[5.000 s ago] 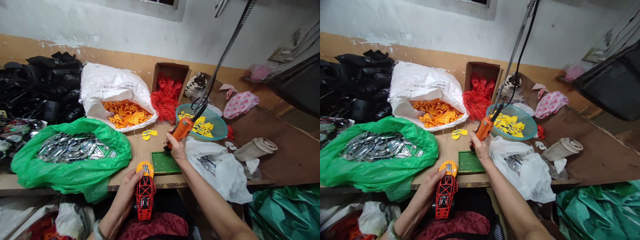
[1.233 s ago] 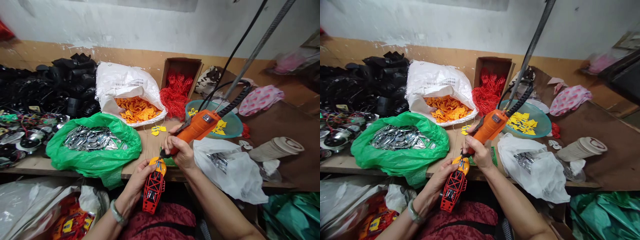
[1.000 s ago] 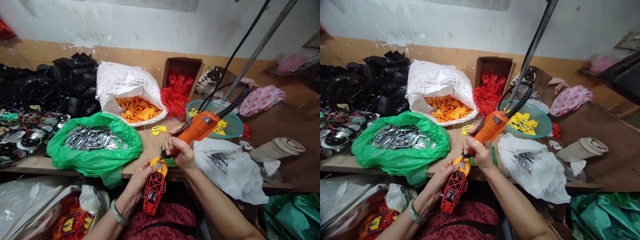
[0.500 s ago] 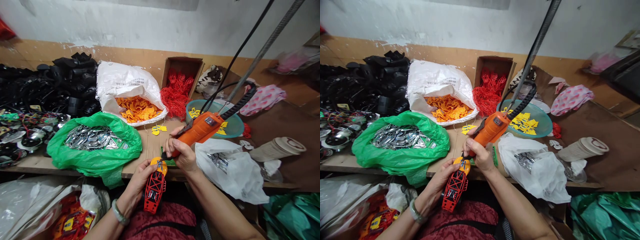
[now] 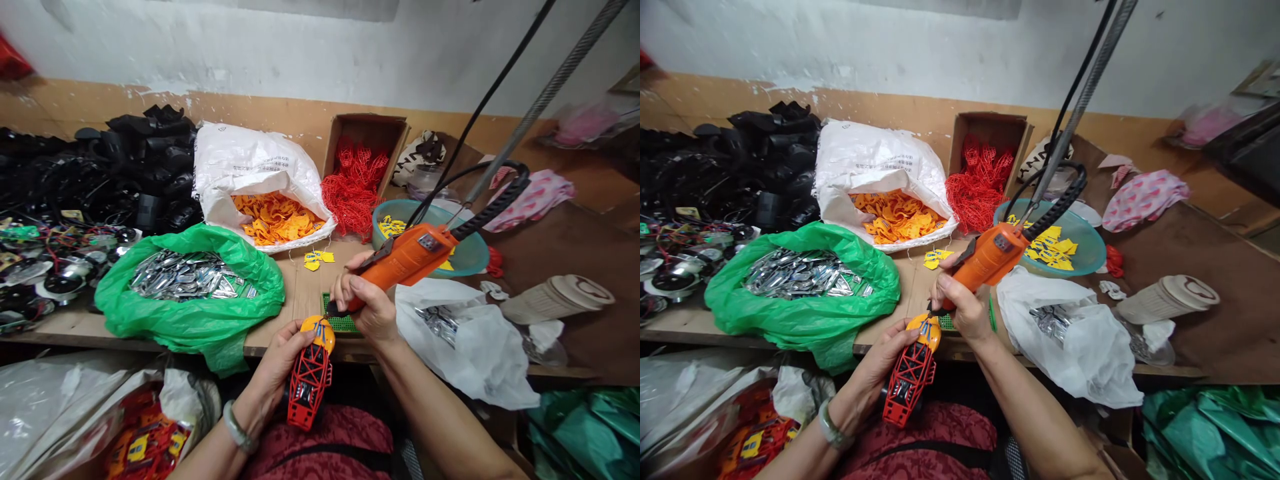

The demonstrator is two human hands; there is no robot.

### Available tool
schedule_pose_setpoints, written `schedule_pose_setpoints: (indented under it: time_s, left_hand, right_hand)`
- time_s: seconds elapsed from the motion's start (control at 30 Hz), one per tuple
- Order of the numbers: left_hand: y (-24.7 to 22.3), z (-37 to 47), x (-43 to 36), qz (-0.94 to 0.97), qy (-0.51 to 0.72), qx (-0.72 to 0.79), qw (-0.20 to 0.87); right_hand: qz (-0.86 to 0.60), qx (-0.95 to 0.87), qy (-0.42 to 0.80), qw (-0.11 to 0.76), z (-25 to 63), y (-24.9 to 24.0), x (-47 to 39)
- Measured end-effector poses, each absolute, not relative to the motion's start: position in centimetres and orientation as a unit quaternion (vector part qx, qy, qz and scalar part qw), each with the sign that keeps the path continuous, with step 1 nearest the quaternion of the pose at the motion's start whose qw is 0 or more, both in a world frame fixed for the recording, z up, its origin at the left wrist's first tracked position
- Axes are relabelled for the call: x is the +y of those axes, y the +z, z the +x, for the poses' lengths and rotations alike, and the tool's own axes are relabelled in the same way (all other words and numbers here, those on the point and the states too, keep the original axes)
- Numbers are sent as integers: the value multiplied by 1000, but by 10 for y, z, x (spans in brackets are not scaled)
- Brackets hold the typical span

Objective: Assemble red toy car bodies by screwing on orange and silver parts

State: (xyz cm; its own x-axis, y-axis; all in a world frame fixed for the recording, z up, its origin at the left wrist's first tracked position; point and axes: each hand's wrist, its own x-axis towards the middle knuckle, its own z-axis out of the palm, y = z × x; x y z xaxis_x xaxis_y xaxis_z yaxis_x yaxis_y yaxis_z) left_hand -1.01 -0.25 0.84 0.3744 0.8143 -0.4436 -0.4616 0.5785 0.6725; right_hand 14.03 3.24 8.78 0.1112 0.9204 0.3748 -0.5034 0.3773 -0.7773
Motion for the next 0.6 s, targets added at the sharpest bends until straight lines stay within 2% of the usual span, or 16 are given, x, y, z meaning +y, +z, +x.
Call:
schedule_pose_setpoints:
  time_s: [0.6]
  left_hand:
    - [7, -10, -3, 220, 396, 389, 802]
  right_hand:
    - [-278, -451, 496, 688, 142, 82, 32]
